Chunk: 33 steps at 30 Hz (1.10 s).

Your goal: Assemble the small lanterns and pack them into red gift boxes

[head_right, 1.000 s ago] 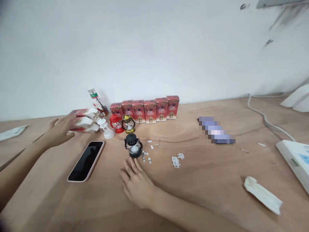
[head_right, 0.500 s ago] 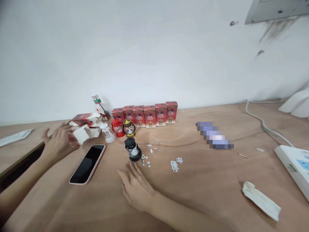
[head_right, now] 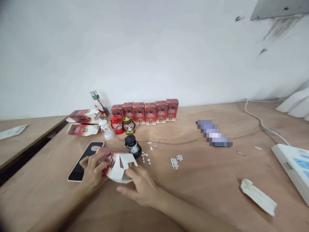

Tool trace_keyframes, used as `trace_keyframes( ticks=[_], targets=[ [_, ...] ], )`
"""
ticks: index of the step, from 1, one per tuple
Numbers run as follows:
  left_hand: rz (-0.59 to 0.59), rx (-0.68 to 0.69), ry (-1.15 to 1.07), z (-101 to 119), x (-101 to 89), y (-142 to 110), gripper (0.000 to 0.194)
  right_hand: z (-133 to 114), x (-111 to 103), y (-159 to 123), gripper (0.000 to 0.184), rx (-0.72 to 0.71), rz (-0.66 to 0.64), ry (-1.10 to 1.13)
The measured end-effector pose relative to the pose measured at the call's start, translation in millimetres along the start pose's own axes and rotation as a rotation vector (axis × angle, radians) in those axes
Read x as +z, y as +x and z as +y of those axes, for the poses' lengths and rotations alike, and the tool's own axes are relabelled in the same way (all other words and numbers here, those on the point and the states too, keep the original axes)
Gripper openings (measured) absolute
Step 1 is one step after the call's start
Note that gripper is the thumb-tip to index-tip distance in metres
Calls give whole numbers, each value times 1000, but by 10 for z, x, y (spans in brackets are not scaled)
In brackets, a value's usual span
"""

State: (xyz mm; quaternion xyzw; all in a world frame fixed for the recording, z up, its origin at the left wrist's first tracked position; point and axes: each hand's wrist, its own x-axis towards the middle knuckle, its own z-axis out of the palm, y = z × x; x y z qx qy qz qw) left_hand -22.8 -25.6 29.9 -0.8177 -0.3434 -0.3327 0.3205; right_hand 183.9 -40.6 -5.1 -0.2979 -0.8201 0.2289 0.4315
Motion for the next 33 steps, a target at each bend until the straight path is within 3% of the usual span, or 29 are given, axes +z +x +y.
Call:
trace_keyframes(
  ticks=[3, 6, 8, 11, 15, 19, 22, 28, 33],
  targets=[
    [-157, 74, -91, -80, -142, 23, 37, 27, -38, 17, 37, 97, 129, 119],
    [-272, 113, -222, -217, -293, 83, 54, 29, -34, 41, 26, 84, 123, 159],
    [-373, 130, -293, -304, -346, 143, 62, 35, -7, 47, 17, 43, 82, 182],
    [-559, 207, -345, -354, -341, 228, 68, 79, 45, 33, 23, 62, 83, 169],
    [-737, 198, -379, -213, -289, 276, 68, 132, 62, 22, 29, 129, 117, 156],
    [-765, 126, -357, 13, -272, 271, 78, 112, 21, 53, 29, 154, 89, 233],
    [-741, 96, -322, 71, -258, 272, 70, 101, 13, 72, 27, 207, 77, 293],
    [-702, 179, -324, -113, -282, 305, 54, 98, 52, 96, 19, 312, 79, 302],
    [-627, 201, -323, -274, -342, 293, 51, 58, 33, 123, 30, 333, 56, 264]
  ],
)
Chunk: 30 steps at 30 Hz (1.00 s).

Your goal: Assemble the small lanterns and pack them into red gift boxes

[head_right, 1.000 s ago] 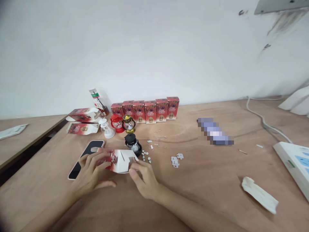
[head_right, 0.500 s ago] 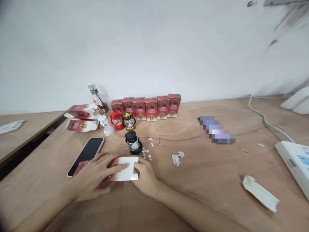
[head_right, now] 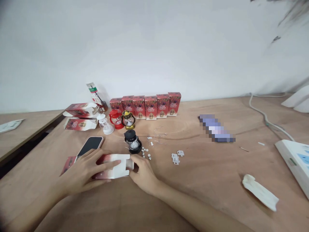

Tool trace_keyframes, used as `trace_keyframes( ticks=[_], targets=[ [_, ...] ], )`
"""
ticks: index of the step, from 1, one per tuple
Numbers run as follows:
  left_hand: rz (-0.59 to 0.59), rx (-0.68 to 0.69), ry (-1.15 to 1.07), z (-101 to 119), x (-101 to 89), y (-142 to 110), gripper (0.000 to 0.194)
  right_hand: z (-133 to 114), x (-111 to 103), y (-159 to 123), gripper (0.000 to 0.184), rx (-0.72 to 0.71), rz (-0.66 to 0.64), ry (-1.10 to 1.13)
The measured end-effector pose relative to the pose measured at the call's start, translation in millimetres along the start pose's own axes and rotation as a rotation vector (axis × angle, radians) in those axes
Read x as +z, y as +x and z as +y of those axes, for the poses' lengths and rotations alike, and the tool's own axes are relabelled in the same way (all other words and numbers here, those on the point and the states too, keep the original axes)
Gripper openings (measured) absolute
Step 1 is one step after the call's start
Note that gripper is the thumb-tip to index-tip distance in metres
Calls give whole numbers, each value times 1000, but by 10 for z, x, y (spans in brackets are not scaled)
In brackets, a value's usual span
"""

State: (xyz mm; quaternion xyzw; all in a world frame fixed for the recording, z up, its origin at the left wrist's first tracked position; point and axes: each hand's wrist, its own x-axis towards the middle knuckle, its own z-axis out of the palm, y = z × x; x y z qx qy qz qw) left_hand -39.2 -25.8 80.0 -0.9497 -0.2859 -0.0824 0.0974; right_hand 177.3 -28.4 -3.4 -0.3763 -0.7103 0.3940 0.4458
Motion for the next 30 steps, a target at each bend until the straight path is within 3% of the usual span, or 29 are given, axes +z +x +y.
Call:
trace_keyframes(
  ticks=[6, 11, 15, 25, 30],
  targets=[
    [3, -53, -41, -39, 29, -87, 55, -40, 1, -11, 40, 41, -53, 81],
    [51, -93, -68, 87, 40, 10, 40, -13, 14, -35, 33, 49, -76, 104],
    [86, -70, -55, 162, 56, 110, 37, 28, 28, -56, 17, 48, -8, 127],
    [186, -159, -32, 165, 110, 120, 35, 33, 21, -75, 19, -2, 117, 204],
    [258, -152, -23, 182, 135, 133, 51, 27, 28, -92, 23, -54, 156, 243]
  ],
)
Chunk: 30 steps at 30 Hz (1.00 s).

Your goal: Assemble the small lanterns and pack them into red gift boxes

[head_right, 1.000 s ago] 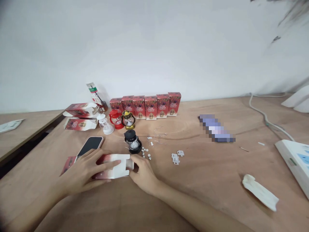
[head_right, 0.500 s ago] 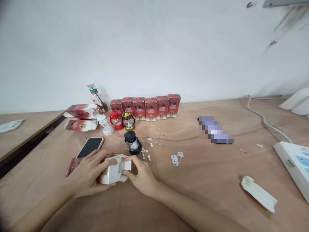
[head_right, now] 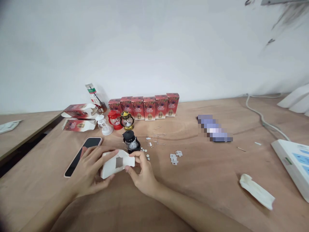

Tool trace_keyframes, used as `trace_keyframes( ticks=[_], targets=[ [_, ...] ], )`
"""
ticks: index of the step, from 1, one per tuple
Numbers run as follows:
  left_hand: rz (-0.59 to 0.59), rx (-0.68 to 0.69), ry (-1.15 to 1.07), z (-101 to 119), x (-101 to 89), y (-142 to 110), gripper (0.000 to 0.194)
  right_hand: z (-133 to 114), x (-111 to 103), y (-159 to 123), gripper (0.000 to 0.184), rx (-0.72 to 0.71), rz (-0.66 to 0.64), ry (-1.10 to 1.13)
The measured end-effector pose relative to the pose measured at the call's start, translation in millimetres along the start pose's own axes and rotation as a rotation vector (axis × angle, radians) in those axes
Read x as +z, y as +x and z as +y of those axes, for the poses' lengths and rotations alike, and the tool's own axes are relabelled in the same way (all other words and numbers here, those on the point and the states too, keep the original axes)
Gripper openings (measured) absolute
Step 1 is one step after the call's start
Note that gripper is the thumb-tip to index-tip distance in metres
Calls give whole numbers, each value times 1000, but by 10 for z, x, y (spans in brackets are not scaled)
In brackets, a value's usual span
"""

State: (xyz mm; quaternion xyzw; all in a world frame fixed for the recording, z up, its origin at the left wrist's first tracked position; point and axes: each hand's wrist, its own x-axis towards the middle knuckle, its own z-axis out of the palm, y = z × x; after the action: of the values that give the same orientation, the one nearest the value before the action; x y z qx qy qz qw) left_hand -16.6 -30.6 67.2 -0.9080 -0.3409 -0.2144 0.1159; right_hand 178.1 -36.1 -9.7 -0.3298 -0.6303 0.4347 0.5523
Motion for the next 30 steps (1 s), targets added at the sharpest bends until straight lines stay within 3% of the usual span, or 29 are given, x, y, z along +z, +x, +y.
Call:
trace_keyframes(
  ticks=[6, 12, 19, 24, 30],
  targets=[
    [201, 26, -3, 38, 161, -125, 42, -13, -27, -18, 22, -76, -74, -7],
    [384, -47, -46, 176, 289, -278, 30, -134, -132, -5, 27, -267, -311, -81],
    [386, -7, -52, 217, 290, -265, 27, -137, -78, 28, 11, -172, -379, -13],
    [417, 72, -93, 168, 342, -277, 24, -82, -48, 4, 7, -67, -342, 81],
    [391, 96, -102, 153, 360, -278, 27, -58, -32, -8, 8, -24, -286, 41]
  ],
)
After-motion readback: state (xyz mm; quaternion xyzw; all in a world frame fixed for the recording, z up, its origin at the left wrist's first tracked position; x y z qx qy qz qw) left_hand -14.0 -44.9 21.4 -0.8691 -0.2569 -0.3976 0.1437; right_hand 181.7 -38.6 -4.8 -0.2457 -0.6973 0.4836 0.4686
